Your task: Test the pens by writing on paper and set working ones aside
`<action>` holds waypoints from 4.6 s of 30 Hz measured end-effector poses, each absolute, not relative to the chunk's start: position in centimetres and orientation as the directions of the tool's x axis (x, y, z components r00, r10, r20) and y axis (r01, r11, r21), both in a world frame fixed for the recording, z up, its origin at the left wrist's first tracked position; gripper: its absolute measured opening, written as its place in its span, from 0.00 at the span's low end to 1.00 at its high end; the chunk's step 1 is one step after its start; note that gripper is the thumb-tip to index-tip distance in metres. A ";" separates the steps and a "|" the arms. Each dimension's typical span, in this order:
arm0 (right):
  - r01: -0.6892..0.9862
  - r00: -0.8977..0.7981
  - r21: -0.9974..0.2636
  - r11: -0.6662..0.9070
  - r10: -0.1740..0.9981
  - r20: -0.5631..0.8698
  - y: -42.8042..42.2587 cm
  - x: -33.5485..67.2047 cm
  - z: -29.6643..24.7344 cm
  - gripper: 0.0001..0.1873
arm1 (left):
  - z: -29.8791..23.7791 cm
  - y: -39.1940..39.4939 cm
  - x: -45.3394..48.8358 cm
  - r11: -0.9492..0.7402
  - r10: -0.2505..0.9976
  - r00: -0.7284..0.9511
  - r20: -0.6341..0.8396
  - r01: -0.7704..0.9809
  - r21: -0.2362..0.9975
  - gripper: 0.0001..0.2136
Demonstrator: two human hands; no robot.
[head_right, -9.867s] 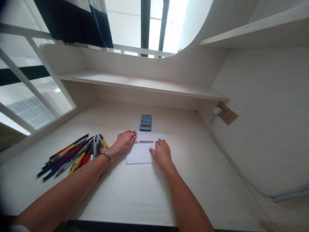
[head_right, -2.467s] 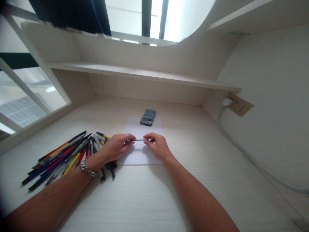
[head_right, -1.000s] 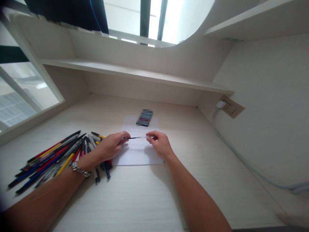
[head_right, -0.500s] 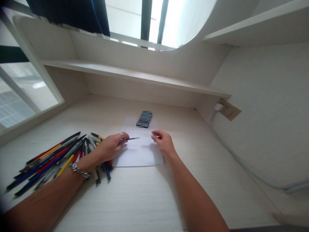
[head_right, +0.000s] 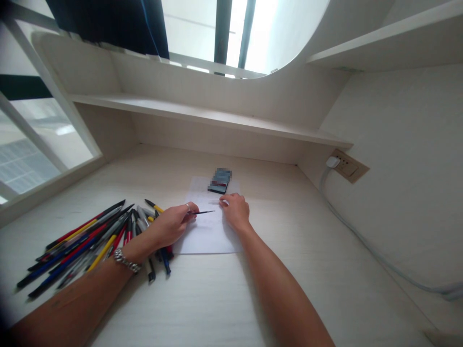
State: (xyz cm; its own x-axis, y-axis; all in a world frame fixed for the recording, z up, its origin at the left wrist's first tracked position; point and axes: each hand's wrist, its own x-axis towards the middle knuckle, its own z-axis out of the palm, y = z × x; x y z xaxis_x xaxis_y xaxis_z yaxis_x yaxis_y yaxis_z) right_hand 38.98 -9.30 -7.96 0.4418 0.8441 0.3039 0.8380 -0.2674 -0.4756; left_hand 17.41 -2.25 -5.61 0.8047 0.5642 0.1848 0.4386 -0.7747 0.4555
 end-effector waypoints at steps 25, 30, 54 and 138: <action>0.764 0.328 -0.645 -0.025 0.876 0.354 -12.4 38.2 -6.4 0.11 | -5.5 -1.8 17.3 -0.768 0.581 0.791 0.190 0.457 0.449 0.09; 0.833 0.363 -0.536 -0.138 0.867 0.341 -11.6 38.1 -7.3 0.10 | -5.5 -1.9 17.4 -0.769 0.579 0.792 0.193 0.453 0.450 0.09; 0.833 0.140 -0.540 0.120 0.899 0.416 -13.0 36.4 -6.8 0.07 | -5.5 -2.6 17.7 -0.808 0.509 0.830 0.228 0.371 0.458 0.11; 0.845 0.341 -0.507 -0.169 0.902 0.267 -13.4 37.2 -6.6 0.14 | -5.1 -3.9 18.2 -0.770 0.549 0.801 0.238 0.374 0.517 0.11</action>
State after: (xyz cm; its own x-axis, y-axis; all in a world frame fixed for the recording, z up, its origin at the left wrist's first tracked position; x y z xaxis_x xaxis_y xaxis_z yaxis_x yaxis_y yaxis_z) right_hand 37.22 -13.42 -6.59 0.3406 0.9015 0.2669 0.8451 -0.1691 -0.5073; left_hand 18.24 -3.87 -5.09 0.8010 0.5494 0.2379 0.3742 -0.7696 0.5173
